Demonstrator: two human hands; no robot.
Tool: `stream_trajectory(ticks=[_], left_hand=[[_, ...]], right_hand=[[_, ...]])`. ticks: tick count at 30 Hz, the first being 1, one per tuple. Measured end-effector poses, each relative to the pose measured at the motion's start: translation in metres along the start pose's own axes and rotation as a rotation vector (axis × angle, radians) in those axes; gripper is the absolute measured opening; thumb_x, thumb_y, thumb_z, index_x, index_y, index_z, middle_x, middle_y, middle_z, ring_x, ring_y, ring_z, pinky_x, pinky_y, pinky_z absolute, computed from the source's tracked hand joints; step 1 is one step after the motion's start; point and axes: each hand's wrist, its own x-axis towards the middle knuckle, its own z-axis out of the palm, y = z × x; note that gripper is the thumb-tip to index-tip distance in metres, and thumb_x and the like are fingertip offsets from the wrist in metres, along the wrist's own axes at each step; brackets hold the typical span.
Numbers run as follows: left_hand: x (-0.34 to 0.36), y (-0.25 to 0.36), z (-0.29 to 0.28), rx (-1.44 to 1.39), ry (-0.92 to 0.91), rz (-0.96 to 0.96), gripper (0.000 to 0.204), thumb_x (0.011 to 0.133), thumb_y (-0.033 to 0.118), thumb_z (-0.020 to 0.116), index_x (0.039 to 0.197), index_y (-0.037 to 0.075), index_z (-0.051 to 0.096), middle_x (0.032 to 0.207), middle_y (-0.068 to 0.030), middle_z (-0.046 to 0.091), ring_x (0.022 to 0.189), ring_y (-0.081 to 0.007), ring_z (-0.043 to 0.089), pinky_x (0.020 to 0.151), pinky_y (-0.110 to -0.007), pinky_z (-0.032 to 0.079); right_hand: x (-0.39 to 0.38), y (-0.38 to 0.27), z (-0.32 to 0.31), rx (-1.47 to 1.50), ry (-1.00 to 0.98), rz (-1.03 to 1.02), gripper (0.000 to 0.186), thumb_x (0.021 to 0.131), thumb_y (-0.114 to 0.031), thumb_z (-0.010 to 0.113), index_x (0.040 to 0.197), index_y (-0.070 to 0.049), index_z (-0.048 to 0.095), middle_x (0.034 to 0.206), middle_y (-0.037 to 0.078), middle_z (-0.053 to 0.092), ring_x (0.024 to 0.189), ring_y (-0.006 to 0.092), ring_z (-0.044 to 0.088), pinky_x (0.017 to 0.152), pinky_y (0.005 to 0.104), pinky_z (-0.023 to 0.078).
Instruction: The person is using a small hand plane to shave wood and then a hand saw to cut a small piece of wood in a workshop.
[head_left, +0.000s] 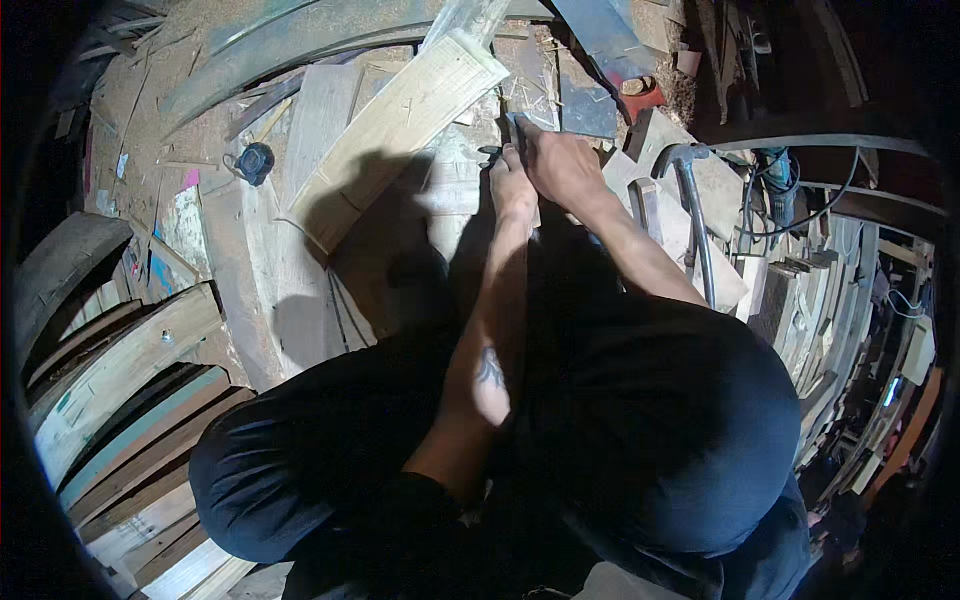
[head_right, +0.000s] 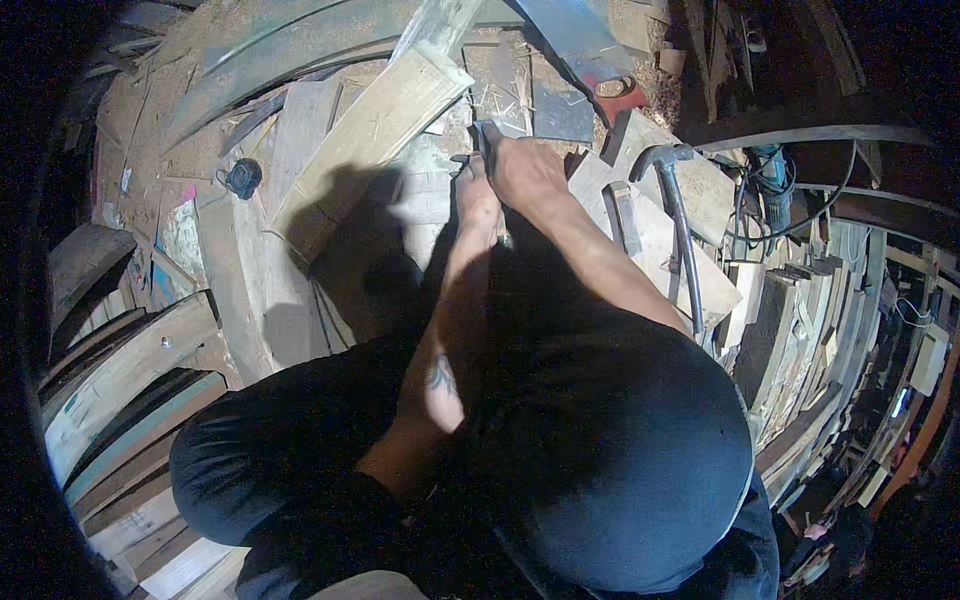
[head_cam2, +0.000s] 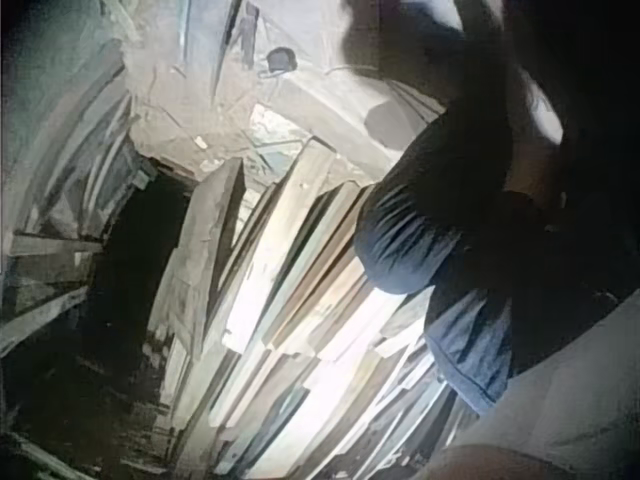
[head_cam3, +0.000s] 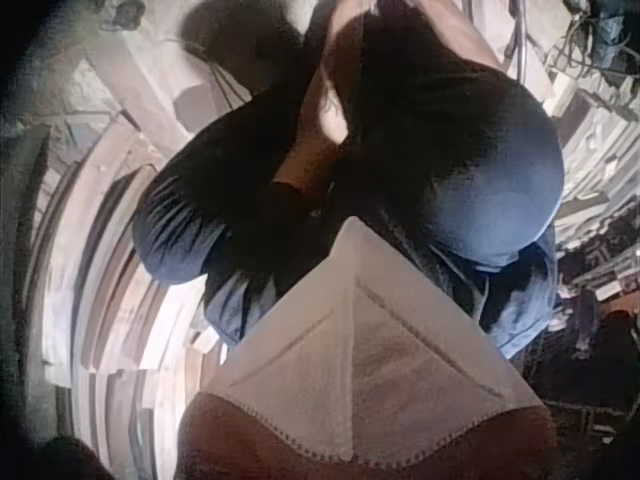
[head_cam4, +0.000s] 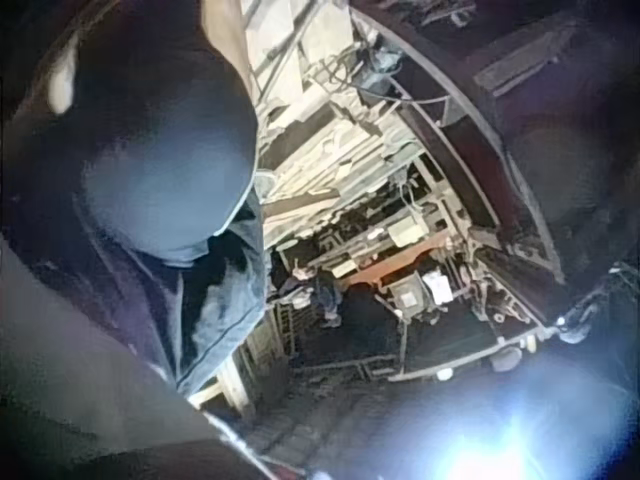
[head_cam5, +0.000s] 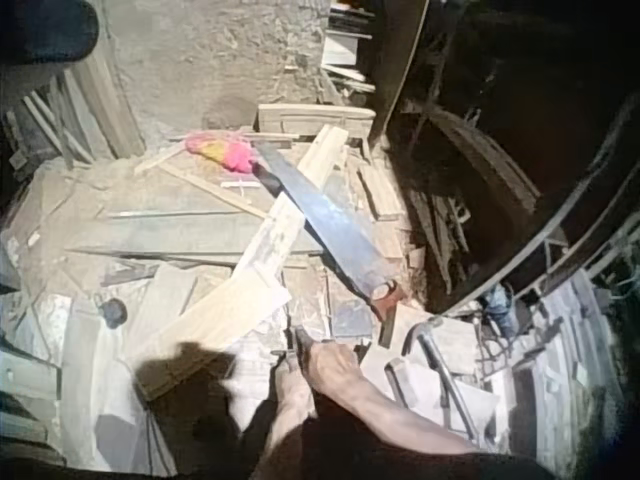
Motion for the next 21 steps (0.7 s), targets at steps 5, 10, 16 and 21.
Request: stream_trajectory(ticks=[5,10,16,21], left_hand=[[-0.029,0.016,0.011,-0.029,-0.054,-0.172,0.051,0.107,0.044,0.037,0.102,0.001,0.064,0.067,-0.0091,0.059,0.05,-0.0197,0.057,0.044,-0.035,0.045],[-0.037,0.025,0.007,-0.079,-0.045,-0.227,0.048,0.107,0.046,0.036,0.109,0.004,0.061,0.059,-0.0048,0.051,0.04,-0.0148,0.05,0.036,-0.031,0.041],[-0.032,0.022,0.01,0.076,0.007,-0.062,0.059,0.106,0.043,0.036,0.114,-0.007,0.067,0.106,-0.029,0.069,0.1,-0.0435,0.066,0.09,-0.048,0.049],[-0.039,0.036,0.01,0.047,-0.025,-0.173,0.056,0.107,0.045,0.032,0.111,-0.003,0.061,0.068,-0.0148,0.06,0.047,-0.0236,0.058,0.04,-0.035,0.046]], right_hand=[[0.026,0.028,0.004,0.021,0.046,0.038,0.041,0.098,-0.027,0.053,0.136,-0.014,0.061,0.098,0.031,0.068,0.094,0.048,0.067,0.084,0.0541,0.053],[0.009,0.036,0.002,0.131,0.023,0.039,0.04,0.097,-0.019,0.052,0.135,-0.017,0.063,0.099,0.031,0.068,0.097,0.0478,0.066,0.087,0.0523,0.053],[-0.031,0.024,-0.006,0.076,-0.018,0.032,0.044,0.094,-0.017,0.052,0.138,-0.017,0.06,0.094,0.03,0.07,0.091,0.0465,0.069,0.083,0.0544,0.054],[-0.002,0.025,0.001,0.035,-0.003,0.096,0.046,0.095,-0.019,0.052,0.14,-0.018,0.057,0.097,0.031,0.07,0.095,0.0467,0.069,0.085,0.0547,0.054]])
